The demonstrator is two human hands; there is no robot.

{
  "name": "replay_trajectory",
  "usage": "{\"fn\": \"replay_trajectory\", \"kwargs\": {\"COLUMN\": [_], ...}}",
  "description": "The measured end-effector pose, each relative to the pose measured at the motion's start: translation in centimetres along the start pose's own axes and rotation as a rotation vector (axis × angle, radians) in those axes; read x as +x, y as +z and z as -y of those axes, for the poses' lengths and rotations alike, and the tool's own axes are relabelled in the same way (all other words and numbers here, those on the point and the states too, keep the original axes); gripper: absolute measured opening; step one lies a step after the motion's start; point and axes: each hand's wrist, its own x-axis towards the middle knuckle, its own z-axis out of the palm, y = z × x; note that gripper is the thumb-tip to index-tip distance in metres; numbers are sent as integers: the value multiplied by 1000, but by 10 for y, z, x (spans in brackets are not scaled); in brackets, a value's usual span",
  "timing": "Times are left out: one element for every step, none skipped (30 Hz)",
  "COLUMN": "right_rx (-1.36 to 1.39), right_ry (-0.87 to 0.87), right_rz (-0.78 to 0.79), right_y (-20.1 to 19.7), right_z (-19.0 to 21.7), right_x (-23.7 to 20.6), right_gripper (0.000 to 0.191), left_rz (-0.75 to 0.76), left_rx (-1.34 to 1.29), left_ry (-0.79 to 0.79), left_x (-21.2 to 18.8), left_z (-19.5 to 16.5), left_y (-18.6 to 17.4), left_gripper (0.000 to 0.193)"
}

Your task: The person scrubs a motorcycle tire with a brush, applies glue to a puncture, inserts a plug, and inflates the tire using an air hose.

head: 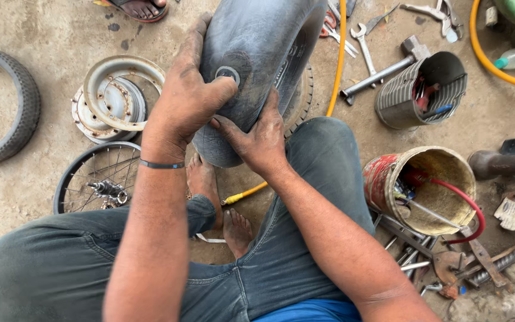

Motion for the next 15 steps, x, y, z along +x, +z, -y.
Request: {"fn": "replay_trajectory", "kwargs": {"right_rx": [28, 55, 78, 108, 142, 179, 154, 132, 109, 101, 91, 80, 79, 77, 74], "right_ry": [11, 21, 26, 24, 26, 34, 35, 35, 34, 24, 19, 19, 21, 22, 25], "right_rz": [-1, 8, 16, 30, 41, 51, 55, 56, 51, 62, 74, 85, 81, 78, 73], "right_y": [0, 0, 0, 1, 2, 3, 5, 6, 7, 8, 9, 9, 10, 10, 11], "right_z": [1, 2, 3, 4, 6, 7, 9, 10, 11, 12, 13, 13, 13, 12, 12], "right_x": [1, 1, 1, 1, 1, 1, 0, 0, -1, -1, -1, -2, -2, -2, -3], "right_gripper": [96, 92, 89, 89, 90, 90, 89, 88, 87, 89, 91, 93, 93, 93, 93], "left_rz": [-6, -20, -21, -23, -21, -8, 6, 22, 30, 39, 49, 59, 68, 76, 70], "left_rx": [56, 113, 184, 258, 336, 376, 417, 461, 474, 486, 496, 481, 465, 448, 438], "left_ry": [8, 9, 24, 45, 66, 21, -30, -78, -63, -49, -38, -17, 4, 24, 58], "left_x": [3, 4, 5, 7, 8, 10, 10, 11, 12, 12, 12, 12, 12, 12, 11], "left_z": [-1, -3, -5, -8, -11, -13, -16, -17, -18, -17, -16, -14, -12, -10, -8], "left_y": [0, -1, -3, -5, -8, -9, -11, -13, -16, -19, -23, -27, -32, -36, -40], "left_gripper": [92, 92, 92, 92, 92, 92, 92, 92, 92, 92, 92, 91, 89, 87, 84]}}
